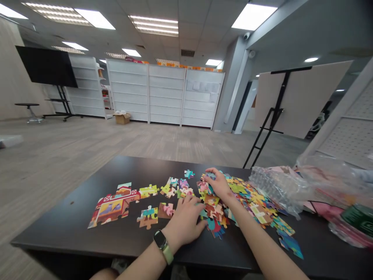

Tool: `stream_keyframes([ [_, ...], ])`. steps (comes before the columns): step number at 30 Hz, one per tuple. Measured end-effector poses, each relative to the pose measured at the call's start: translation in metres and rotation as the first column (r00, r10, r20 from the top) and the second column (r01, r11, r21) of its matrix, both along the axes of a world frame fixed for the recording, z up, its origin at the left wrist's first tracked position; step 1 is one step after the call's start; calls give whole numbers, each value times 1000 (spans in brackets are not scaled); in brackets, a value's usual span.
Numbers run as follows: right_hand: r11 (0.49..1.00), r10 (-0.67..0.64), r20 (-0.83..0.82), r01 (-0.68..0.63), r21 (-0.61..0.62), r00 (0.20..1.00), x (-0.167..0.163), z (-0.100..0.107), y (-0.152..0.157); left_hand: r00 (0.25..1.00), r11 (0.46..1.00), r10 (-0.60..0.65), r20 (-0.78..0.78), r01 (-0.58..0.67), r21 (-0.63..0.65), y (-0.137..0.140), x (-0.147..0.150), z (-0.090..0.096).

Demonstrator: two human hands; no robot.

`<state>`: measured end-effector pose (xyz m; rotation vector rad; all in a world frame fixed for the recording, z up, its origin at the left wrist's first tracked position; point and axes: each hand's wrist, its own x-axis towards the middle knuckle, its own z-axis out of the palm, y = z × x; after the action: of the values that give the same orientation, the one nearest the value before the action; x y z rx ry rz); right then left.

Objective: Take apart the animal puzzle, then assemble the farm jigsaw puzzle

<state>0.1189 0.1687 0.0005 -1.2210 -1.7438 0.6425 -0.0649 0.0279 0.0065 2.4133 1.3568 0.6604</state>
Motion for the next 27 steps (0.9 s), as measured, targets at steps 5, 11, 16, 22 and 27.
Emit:
stream_keyframes([
  [5,999,-1,-91,-4,-47,996,-1,-4,2,998,999,24,-64,-22,25,-4,14,-4],
  [11,995,55,-138,-66,-78,989,-4,0,-3,970,980,177,165,-190,67,9,15,-2],
  [16,981,169,-82,-176,-81,982,-13,7,-16,705,954,296,645,-251,-162,41,3,-5],
  [22,995,88,108,-92,32,990,-4,5,-10,499,941,313,808,-49,-334,59,-20,-5],
  [27,980,59,280,-109,165,958,4,-4,2,354,912,368,860,44,-409,47,-43,6],
])
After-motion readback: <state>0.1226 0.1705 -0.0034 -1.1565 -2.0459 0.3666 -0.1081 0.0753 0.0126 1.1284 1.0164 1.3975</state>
